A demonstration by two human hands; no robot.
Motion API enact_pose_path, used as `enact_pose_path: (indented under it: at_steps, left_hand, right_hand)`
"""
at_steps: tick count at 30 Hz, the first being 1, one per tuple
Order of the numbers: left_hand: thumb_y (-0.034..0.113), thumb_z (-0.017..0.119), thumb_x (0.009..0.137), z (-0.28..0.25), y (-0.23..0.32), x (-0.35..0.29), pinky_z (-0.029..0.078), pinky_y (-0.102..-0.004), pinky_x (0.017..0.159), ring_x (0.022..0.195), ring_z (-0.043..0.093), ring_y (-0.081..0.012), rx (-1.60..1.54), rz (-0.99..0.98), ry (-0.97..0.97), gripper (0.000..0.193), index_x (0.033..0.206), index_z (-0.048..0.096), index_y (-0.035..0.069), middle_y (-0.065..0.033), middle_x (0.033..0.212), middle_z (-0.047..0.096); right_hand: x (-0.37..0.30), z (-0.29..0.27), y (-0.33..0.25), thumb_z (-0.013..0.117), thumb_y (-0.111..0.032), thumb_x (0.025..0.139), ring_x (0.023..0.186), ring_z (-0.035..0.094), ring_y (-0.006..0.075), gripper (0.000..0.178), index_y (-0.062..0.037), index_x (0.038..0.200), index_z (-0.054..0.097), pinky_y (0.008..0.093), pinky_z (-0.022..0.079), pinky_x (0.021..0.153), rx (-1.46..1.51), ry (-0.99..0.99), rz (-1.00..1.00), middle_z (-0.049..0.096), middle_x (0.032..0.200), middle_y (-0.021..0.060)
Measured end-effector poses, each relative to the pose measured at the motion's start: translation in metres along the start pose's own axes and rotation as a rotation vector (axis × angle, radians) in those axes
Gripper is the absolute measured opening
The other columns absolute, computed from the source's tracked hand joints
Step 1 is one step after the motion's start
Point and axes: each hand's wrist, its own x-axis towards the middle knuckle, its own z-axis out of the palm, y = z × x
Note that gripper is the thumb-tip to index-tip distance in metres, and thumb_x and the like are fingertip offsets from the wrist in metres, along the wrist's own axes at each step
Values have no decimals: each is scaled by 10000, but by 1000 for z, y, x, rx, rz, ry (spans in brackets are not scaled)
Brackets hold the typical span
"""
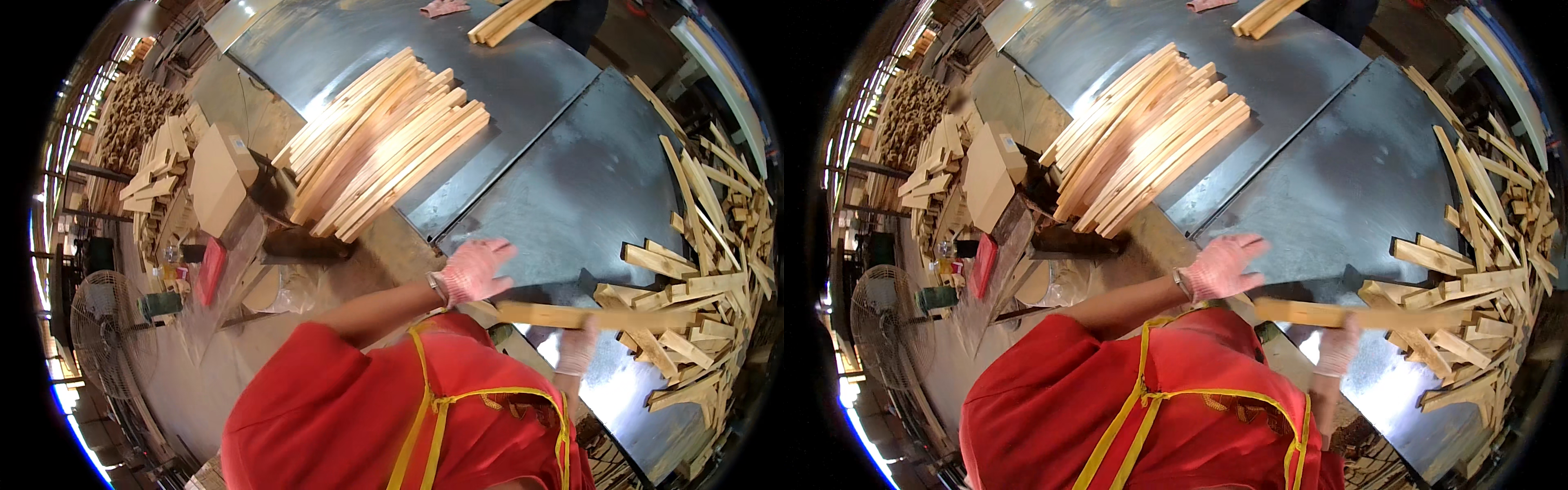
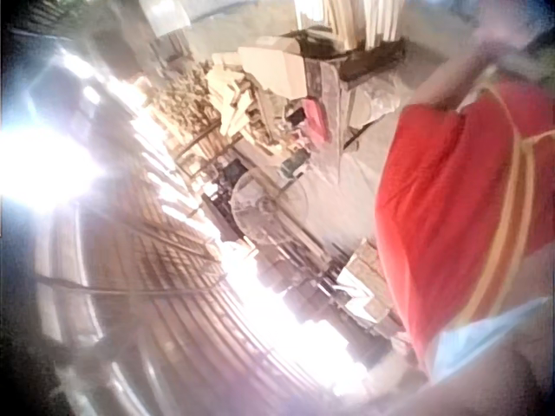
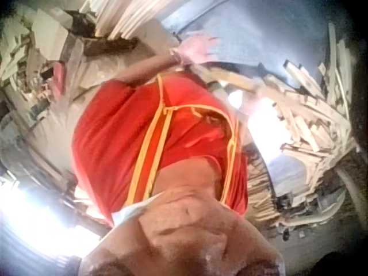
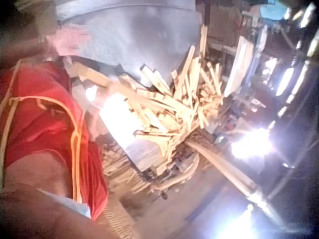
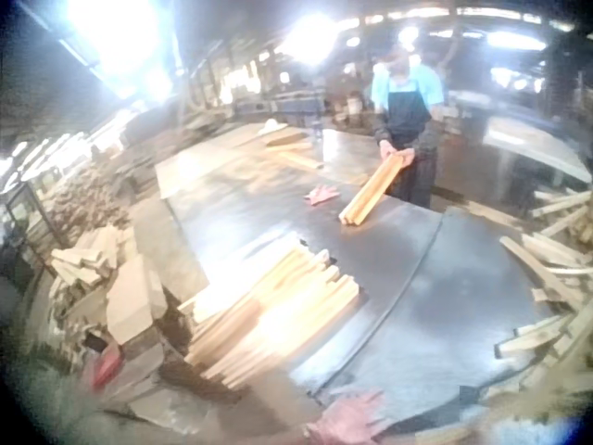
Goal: The person sorts wooden planks on a metal table, picking them up from a disorganized pile and arranging them into neat stacks. The person handles the wood by hand, repeatedly moving pieces from the main pile to a growing stack on the left side of the table.
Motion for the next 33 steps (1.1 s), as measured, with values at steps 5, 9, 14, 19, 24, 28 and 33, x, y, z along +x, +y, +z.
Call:
enact_pose_path:
  at_steps: [5,9,14,19,24,28,33]
  left_hand:
    - [468,693,879,-21,18,19,515,-485,1028,1296,611,-410,-139,-131,-349,701,1418,572,37,-205,1456,615]
    - [373,681,912,-25,-26,18,568,-459,909,1106,718,-315,-128,-212,44,414,1182,721,62,-129,1203,757]
    - [211,728,947,-14,-218,-18,570,-469,900,1106,714,-304,659,97,803,474,1397,648,89,-99,1226,747]
    - [342,742,924,-57,-170,5,397,-471,1217,1543,393,-308,855,-603,226,817,1628,381,137,-129,1675,416]
    - [264,818,865,26,-93,72,389,-473,1258,1559,376,-315,-116,-184,324,888,1606,365,84,-141,1671,415]
    - [376,830,797,131,89,105,438,-503,1153,1385,550,-338,511,488,98,817,1492,536,63,-181,1498,578]
    - [482,760,836,213,245,128,499,-519,1046,1210,641,-407,519,625,-335,773,1464,552,82,-205,1367,647]
  right_hand:
    - [-69,185,75,683,-239,1024,1129,661,236,445,-69,1409,540,419,579,967,-61,-367,309,658,1205,56]
    - [-66,203,38,777,-275,986,1376,561,270,825,-22,1645,351,384,414,1184,-681,-270,73,599,1483,169]
    - [-33,112,0,773,-193,981,1086,624,175,627,-9,1528,529,329,523,955,-629,-78,-36,673,1248,80]
    - [-35,-5,-84,731,-112,990,881,633,136,456,-9,1423,633,291,552,771,-313,386,-203,690,1051,30]
    - [-26,-130,-174,683,-187,1003,1012,651,184,540,18,1488,565,325,554,900,-471,884,-527,693,1282,122]
    - [-5,-222,-254,677,-208,970,1130,678,273,555,35,1458,576,346,519,1004,-575,1038,-470,717,1253,179]
    - [64,-273,-300,683,-286,939,1243,665,307,623,22,1470,575,351,480,1081,-758,801,-359,710,1321,212]
